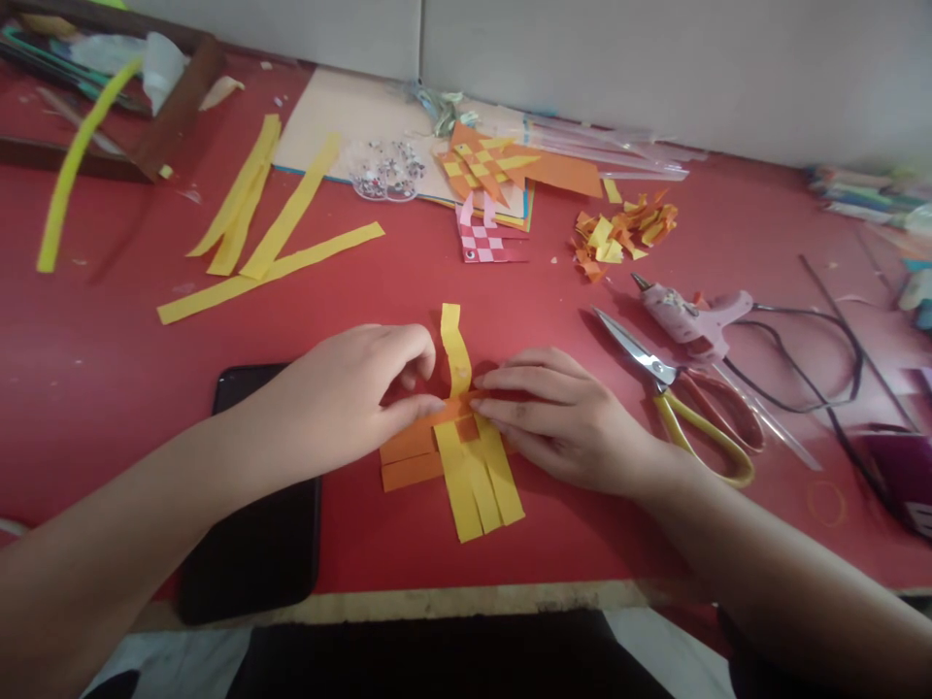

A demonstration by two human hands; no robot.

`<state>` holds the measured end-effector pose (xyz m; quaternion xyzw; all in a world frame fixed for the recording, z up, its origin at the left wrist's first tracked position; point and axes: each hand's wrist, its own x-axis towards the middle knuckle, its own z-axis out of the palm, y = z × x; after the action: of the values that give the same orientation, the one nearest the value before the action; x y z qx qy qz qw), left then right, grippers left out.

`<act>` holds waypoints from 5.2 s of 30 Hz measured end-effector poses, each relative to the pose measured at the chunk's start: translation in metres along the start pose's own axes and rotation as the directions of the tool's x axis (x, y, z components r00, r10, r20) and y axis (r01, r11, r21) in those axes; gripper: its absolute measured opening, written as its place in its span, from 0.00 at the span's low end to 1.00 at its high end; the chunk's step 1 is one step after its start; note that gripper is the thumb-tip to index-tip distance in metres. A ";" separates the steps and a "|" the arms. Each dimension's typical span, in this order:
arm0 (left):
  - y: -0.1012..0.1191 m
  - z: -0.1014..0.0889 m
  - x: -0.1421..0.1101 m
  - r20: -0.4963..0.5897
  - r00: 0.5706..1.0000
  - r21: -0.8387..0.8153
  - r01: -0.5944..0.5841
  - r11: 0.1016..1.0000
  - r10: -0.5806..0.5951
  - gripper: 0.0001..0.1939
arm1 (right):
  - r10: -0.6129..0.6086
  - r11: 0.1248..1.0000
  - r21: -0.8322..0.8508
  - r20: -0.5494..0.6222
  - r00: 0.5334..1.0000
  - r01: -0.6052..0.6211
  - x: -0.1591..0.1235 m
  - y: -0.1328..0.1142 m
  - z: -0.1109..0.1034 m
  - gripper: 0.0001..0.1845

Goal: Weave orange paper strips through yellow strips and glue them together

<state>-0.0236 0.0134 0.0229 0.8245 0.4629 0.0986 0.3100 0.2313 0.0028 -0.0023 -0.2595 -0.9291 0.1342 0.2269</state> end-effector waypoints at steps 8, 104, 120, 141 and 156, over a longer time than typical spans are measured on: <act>-0.005 0.003 0.000 0.046 0.998 0.045 -0.042 0.998 0.040 0.12 | 0.021 1.000 -0.010 0.043 0.999 -0.020 -0.003 0.000 0.000 0.13; 0.016 0.019 -0.008 -0.065 0.996 -0.085 0.058 0.995 -0.063 0.14 | 0.500 0.813 0.299 0.084 0.862 -0.500 0.005 -0.020 -0.002 0.08; 0.019 0.018 -0.003 -0.045 0.981 -0.554 0.132 0.822 -0.188 0.10 | 0.417 0.843 0.338 0.078 0.905 -0.418 0.007 -0.016 -0.015 0.10; 0.022 0.017 -0.003 -0.050 0.990 -0.488 0.090 0.868 -0.130 0.10 | 0.356 0.877 0.333 0.037 0.934 -0.347 0.009 -0.021 -0.011 0.07; 0.030 0.024 -0.005 -0.043 0.996 -0.507 0.044 0.861 -0.076 0.07 | 0.150 0.986 -0.023 -0.342 0.928 -0.168 0.011 -0.028 -0.004 0.07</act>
<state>0.0055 -0.0120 0.0227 0.6961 0.4557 0.2323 0.5038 0.2133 -0.0141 0.0157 -0.3589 -0.8552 0.0811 0.3652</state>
